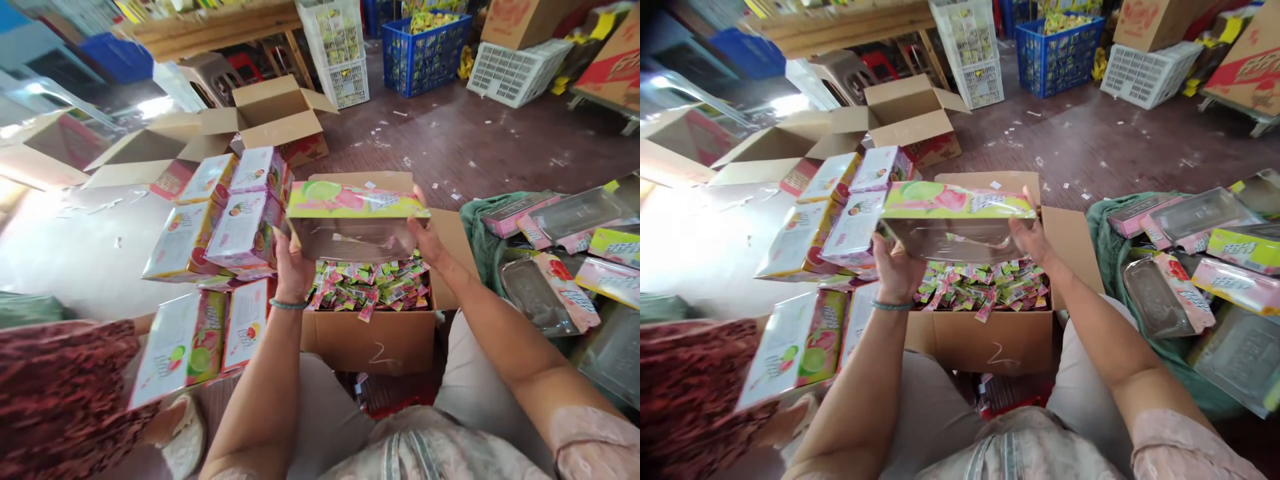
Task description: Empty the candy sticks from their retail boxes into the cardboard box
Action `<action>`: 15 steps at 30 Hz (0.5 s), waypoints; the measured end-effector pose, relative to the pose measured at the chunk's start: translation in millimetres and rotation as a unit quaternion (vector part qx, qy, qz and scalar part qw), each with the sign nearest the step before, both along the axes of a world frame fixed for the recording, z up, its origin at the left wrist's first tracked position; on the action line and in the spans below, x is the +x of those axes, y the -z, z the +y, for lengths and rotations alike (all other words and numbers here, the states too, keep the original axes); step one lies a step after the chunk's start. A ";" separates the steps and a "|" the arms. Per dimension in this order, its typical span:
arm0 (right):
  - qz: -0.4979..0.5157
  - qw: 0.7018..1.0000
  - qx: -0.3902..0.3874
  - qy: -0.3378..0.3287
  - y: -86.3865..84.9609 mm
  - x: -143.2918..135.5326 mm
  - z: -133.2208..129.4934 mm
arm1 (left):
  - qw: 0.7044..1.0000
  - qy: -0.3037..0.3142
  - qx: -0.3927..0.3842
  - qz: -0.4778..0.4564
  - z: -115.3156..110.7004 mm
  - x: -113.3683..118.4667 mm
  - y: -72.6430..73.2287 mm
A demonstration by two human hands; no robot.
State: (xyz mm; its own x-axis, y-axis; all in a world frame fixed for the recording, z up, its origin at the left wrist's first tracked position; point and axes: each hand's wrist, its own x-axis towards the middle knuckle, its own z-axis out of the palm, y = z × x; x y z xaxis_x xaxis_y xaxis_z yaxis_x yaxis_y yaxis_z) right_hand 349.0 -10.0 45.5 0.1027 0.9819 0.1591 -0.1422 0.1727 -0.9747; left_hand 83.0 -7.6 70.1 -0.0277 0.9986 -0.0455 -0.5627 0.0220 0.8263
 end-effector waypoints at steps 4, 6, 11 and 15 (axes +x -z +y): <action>0.006 0.999 0.026 0.045 2.7 15.8 5.4 | 0.999 0.053 -0.008 -0.009 1.0 15.4 -3.8; -0.005 0.996 0.031 0.079 9.8 25.1 10.8 | 0.999 0.041 0.003 0.017 9.2 11.1 3.6; 0.068 0.961 0.068 0.259 30.7 64.2 32.4 | 0.890 0.016 -0.061 0.452 22.5 -11.7 59.2; 0.133 0.937 0.113 0.303 37.2 86.9 37.4 | 0.664 0.141 -0.171 0.714 4.4 6.8 119.5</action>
State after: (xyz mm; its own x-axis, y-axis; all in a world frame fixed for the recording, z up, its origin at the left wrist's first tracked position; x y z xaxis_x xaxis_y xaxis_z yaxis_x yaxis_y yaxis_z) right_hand 435.9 27.5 8.3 0.6959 0.6752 0.2447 -0.1850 0.4978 -0.8474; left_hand 89.8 -3.2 -49.4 -0.1005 0.9109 -0.4002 0.8555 0.2845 0.4327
